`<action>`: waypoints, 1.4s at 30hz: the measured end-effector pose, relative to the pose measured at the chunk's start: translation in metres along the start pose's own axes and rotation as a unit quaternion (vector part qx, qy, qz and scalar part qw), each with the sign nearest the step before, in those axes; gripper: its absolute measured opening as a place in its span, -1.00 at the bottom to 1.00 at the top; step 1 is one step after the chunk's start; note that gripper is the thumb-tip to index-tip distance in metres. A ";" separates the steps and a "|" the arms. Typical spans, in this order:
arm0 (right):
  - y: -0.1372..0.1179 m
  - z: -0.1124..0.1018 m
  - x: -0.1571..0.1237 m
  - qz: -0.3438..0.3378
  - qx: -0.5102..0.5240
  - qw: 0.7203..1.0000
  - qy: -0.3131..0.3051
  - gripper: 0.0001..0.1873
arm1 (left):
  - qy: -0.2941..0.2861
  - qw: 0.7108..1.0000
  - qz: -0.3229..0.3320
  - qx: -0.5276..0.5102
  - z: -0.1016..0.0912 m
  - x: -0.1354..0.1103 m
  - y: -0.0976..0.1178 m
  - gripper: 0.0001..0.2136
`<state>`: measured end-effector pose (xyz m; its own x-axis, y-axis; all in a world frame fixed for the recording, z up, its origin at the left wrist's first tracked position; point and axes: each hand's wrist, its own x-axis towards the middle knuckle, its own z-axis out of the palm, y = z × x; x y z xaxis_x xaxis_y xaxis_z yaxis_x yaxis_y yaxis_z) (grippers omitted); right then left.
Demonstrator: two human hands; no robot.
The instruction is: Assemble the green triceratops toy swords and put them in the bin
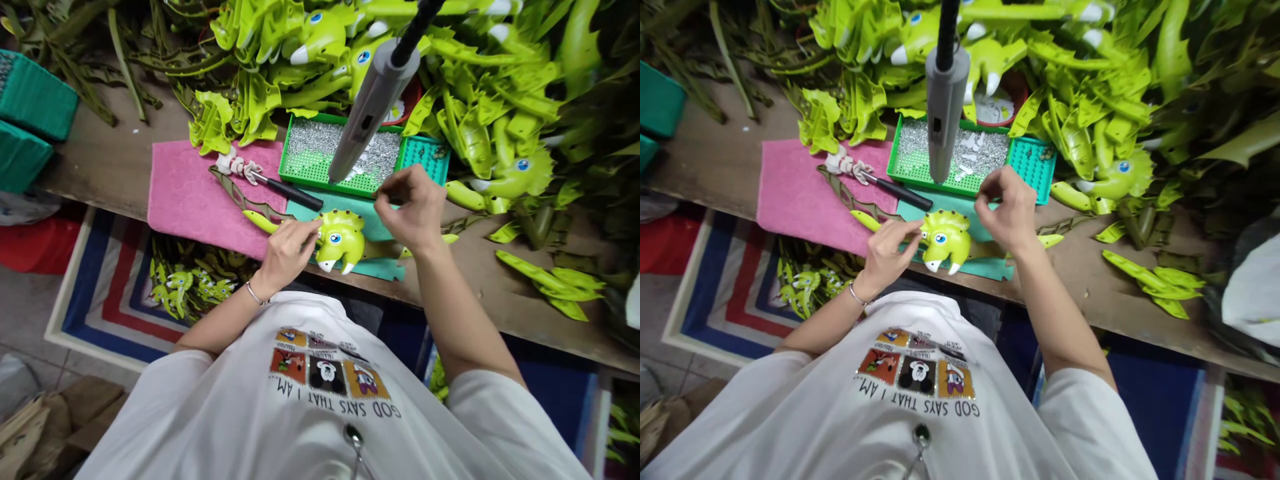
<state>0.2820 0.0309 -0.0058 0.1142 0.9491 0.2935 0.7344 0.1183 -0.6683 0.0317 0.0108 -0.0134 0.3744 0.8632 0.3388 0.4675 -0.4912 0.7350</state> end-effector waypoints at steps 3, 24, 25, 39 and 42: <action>-0.025 -0.008 -0.035 -0.022 0.046 0.999 -0.007 -0.92 | -0.027 0.997 0.043 0.052 0.004 0.002 -0.005 -0.76; -0.049 0.022 -0.090 -0.179 0.047 0.977 -0.105 -0.89 | -0.053 0.998 0.040 -0.013 0.002 0.003 -0.008 -0.80; -0.046 0.019 -0.085 -0.172 0.055 0.978 -0.102 -0.88 | -0.051 0.998 0.045 -0.013 0.001 0.002 -0.008 -0.80; 0.042 0.036 0.067 -0.025 -0.182 0.979 -0.089 -0.75 | -0.070 0.993 0.028 0.095 0.002 0.139 -0.059 -0.86; 0.040 0.039 0.074 -0.014 -0.227 0.970 -0.089 -0.76 | -0.112 0.987 0.010 0.113 0.020 0.170 -0.082 -0.82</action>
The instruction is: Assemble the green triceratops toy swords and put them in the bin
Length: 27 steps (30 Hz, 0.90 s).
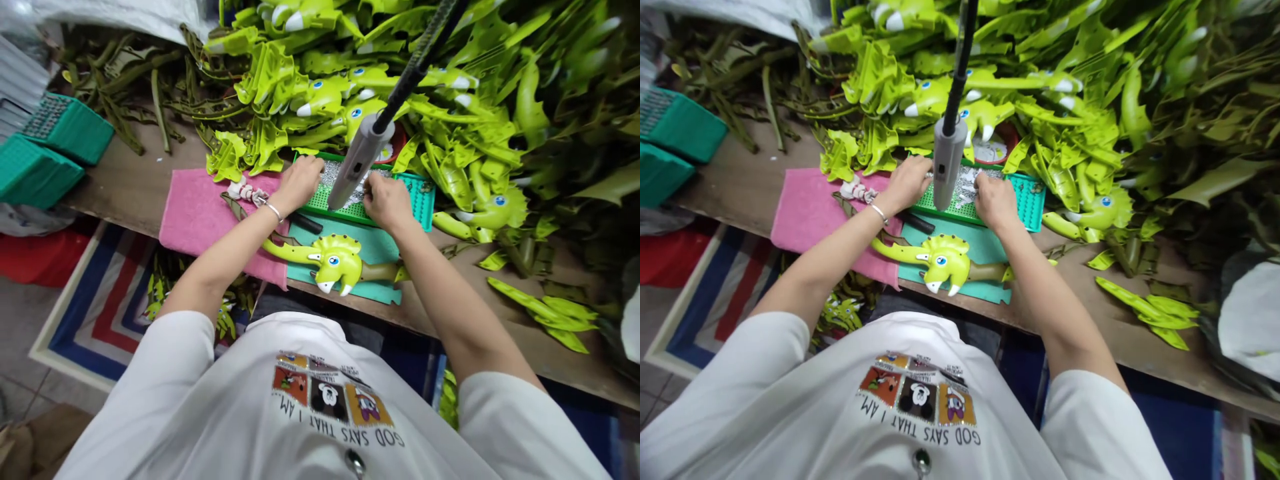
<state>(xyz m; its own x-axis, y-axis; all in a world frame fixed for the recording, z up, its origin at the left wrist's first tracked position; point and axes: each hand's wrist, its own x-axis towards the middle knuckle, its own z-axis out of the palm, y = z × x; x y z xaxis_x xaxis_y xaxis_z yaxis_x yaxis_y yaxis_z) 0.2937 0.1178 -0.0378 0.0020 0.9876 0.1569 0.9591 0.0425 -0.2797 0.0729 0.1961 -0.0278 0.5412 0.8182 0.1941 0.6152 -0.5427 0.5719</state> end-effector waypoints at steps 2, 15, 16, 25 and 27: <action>0.000 -0.002 0.001 0.011 -0.015 1.000 -0.007 -0.73 | -0.032 0.999 -0.017 0.009 0.009 0.012 -0.008 -0.80; 0.006 0.000 -0.003 0.028 0.038 0.999 0.012 -0.81 | 0.006 0.999 -0.015 -0.028 0.023 0.031 -0.029 -0.75; 0.007 0.000 -0.004 0.033 0.051 0.998 0.021 -0.83 | 0.029 0.999 0.007 -0.039 0.021 0.029 -0.031 -0.75; -0.016 -0.035 -0.053 0.026 0.207 0.970 0.121 -0.79 | 0.205 0.942 -0.047 -0.259 -0.039 -0.071 -0.025 -0.77; -0.037 -0.044 -0.073 0.007 0.250 0.960 0.128 -0.83 | 0.243 0.927 -0.066 -0.279 -0.049 -0.106 -0.022 -0.75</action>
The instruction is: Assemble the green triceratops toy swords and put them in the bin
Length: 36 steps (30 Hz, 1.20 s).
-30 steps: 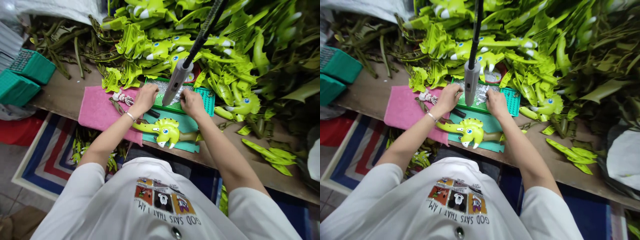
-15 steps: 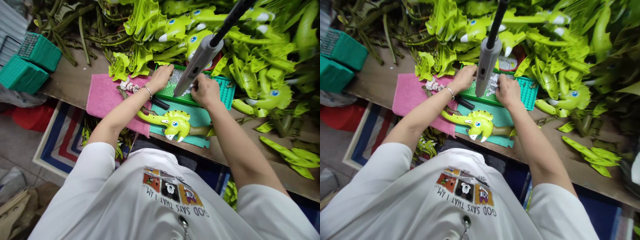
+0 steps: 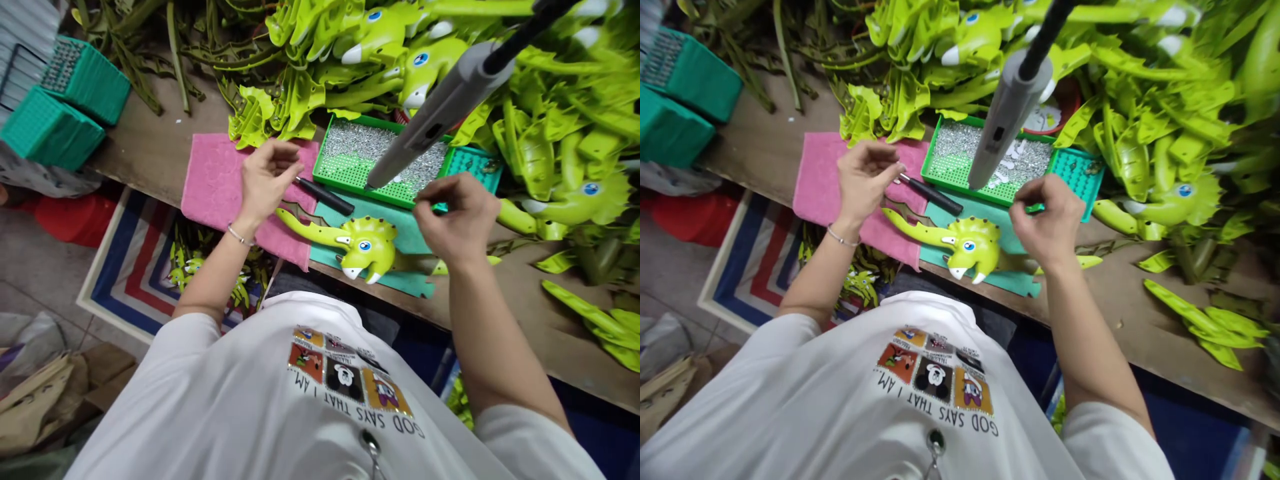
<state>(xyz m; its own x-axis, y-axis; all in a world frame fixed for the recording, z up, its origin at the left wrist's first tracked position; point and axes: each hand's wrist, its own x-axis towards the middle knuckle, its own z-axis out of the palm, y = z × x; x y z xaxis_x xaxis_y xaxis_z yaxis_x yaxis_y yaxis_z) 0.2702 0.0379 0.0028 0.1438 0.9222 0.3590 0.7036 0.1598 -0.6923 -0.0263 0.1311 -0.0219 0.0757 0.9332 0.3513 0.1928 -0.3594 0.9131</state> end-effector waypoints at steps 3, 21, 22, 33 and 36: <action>-0.035 0.012 -0.020 -0.063 0.080 0.993 -0.055 -0.85 | 0.055 0.999 0.002 -0.001 -0.020 -0.037 0.005 -0.81; -0.058 0.072 -0.031 -0.152 0.035 0.960 -0.233 -0.97 | 0.047 0.968 0.115 0.220 -0.026 -0.096 0.002 -0.89; -0.057 0.073 -0.031 -0.155 0.036 0.960 -0.232 -0.96 | 0.038 0.966 0.120 0.226 -0.026 -0.096 0.001 -0.88; -0.057 0.070 -0.034 -0.150 0.102 0.982 0.051 -0.88 | 0.076 0.981 0.004 0.180 -0.025 -0.111 -0.001 -0.69; -0.054 0.060 -0.016 -0.139 0.141 0.952 0.235 -0.68 | 0.197 0.972 -0.131 0.005 -0.004 -0.121 0.007 -0.47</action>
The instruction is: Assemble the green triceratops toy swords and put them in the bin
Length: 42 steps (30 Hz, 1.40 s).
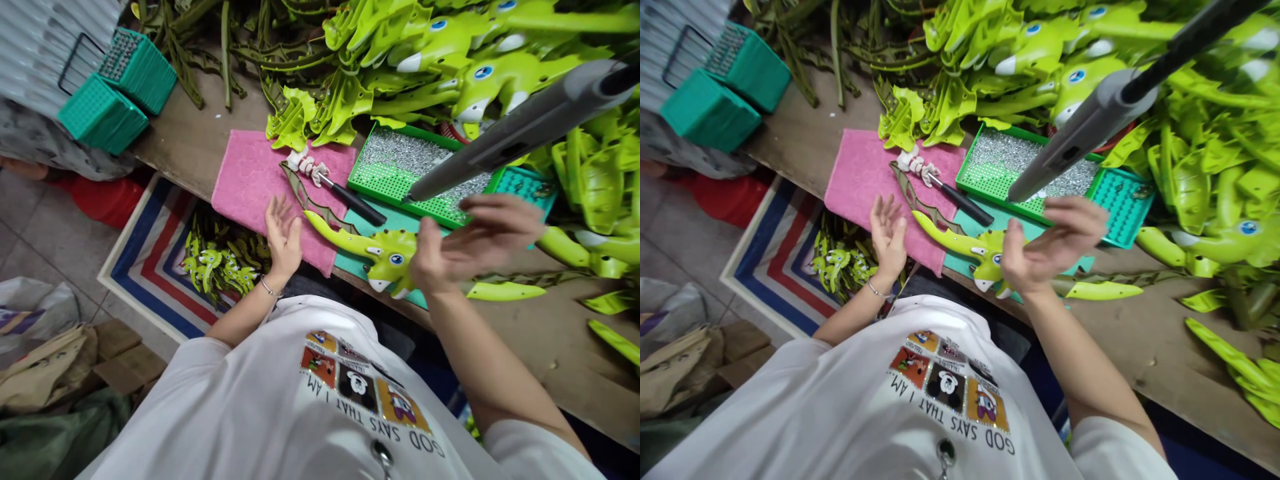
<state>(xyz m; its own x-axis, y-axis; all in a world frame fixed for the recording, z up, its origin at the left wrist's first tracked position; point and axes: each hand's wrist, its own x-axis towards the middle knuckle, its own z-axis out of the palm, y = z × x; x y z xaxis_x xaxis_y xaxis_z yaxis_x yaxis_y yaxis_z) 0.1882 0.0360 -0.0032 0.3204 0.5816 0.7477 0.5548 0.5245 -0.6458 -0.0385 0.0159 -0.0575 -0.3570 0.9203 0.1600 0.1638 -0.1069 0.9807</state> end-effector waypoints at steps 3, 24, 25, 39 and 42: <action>0.016 0.002 0.026 0.137 0.086 0.980 -0.116 -0.41 | -0.009 0.970 -0.178 -0.163 0.022 -0.017 0.007 -0.39; -0.033 0.107 -0.009 0.200 0.218 0.928 -0.229 -0.61 | -0.008 0.947 -0.236 -0.220 0.071 -0.034 0.006 -0.33; -0.032 0.108 -0.010 0.198 0.211 0.928 -0.232 -0.61 | -0.009 0.947 -0.233 -0.223 0.071 -0.034 0.007 -0.33; -0.037 0.112 0.002 0.202 0.212 0.893 -0.343 -0.58 | -0.014 0.945 -0.228 -0.236 0.068 -0.032 0.014 -0.39; -0.040 0.118 0.009 0.192 0.204 0.876 -0.393 -0.66 | -0.004 0.955 -0.216 -0.204 0.066 -0.032 0.015 -0.41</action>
<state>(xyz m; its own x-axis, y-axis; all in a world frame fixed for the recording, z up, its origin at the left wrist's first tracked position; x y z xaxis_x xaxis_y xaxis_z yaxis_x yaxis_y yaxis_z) 0.0786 0.0933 0.0115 -0.2938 0.9281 0.2286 0.1502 0.2810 -0.9479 0.0362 0.0099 -0.0550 -0.3034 0.9139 -0.2696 -0.3705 0.1475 0.9171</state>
